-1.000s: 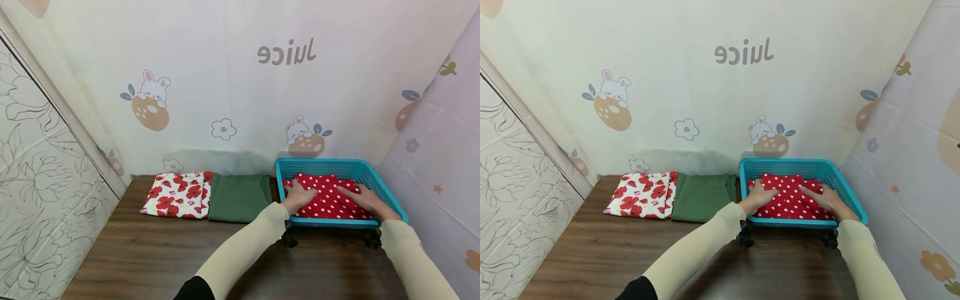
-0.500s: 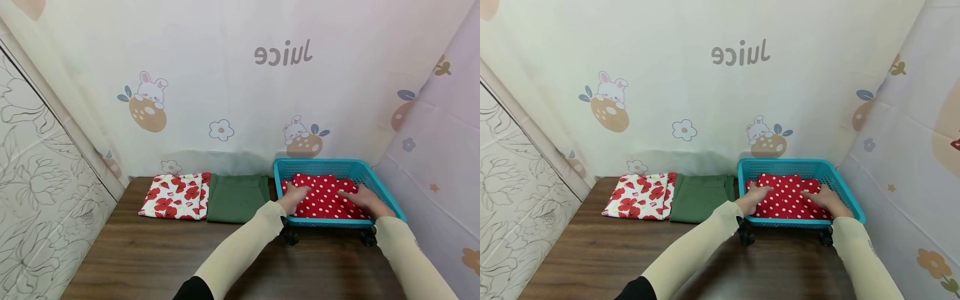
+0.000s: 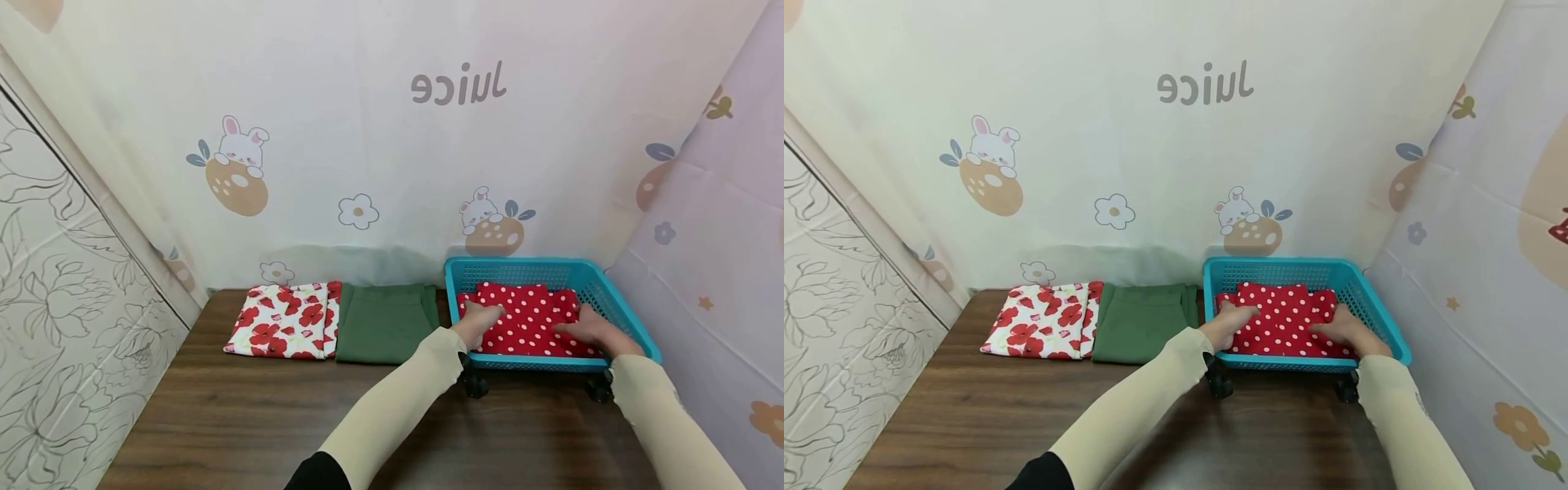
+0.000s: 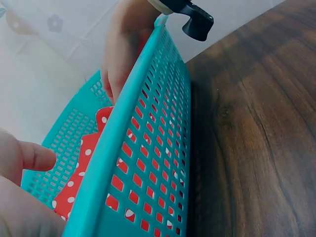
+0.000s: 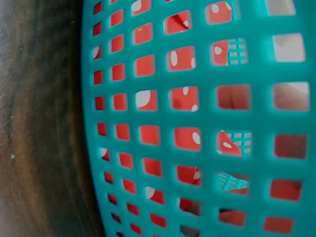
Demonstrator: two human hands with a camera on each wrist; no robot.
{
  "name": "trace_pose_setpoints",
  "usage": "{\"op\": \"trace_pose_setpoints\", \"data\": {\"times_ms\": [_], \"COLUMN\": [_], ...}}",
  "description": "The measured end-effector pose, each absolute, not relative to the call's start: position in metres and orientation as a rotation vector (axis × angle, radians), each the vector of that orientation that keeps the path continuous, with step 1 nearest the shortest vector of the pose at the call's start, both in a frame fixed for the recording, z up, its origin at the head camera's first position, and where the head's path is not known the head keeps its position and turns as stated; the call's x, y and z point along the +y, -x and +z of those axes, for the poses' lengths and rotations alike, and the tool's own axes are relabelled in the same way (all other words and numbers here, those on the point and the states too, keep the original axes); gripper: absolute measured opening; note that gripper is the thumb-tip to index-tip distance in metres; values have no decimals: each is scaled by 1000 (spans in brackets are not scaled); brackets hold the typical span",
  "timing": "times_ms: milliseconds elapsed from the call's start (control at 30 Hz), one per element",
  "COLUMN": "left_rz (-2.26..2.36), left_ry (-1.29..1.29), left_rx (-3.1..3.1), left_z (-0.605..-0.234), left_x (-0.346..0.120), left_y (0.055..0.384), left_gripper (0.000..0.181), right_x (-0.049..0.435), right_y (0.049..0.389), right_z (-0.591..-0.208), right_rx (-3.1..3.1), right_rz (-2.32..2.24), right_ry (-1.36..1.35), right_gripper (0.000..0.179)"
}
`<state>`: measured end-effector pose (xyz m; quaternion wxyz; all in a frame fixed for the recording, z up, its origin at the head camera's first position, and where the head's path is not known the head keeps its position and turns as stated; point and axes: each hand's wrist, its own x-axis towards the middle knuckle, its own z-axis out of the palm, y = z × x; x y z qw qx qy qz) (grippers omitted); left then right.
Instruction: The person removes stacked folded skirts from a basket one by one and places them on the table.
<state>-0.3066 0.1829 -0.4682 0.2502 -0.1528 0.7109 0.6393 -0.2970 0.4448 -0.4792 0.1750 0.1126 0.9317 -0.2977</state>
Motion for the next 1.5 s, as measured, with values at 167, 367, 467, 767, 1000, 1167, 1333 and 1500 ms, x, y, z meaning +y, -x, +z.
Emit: {"op": "trace_pose_setpoints", "data": {"times_ms": [167,367,467,767,1000,1167,1333,1500], "left_rz": [1688,1603,1573,1607,1751,1721,1666,1641], "left_ry": [356,230,177,167,203,141,97,44], "left_rx": [1970,2021,2037,2101,1968,1959,2009,2039], "left_z": [-469,-473,-473,-468,-469,-474,-476,-475], "left_x": [182,181,182,182,182,185,186,186], "left_y": [308,308,306,303,305,303,300,300], "left_gripper": [102,100,103,96,75,62,52,44], "right_x": [444,439,439,443,445,447,449,454], "right_y": [296,295,294,292,293,291,291,292], "right_z": [-482,-481,-482,-486,-485,-482,-479,-477], "right_rx": [2651,2688,2701,2765,2781,2737,2710,2768], "right_rz": [-847,-813,-805,-888,-922,-819,-797,-905], "right_ry": [-284,-268,-265,-183,-88,-114,-100,-122], "right_gripper": [110,105,103,104,101,92,82,76]}}
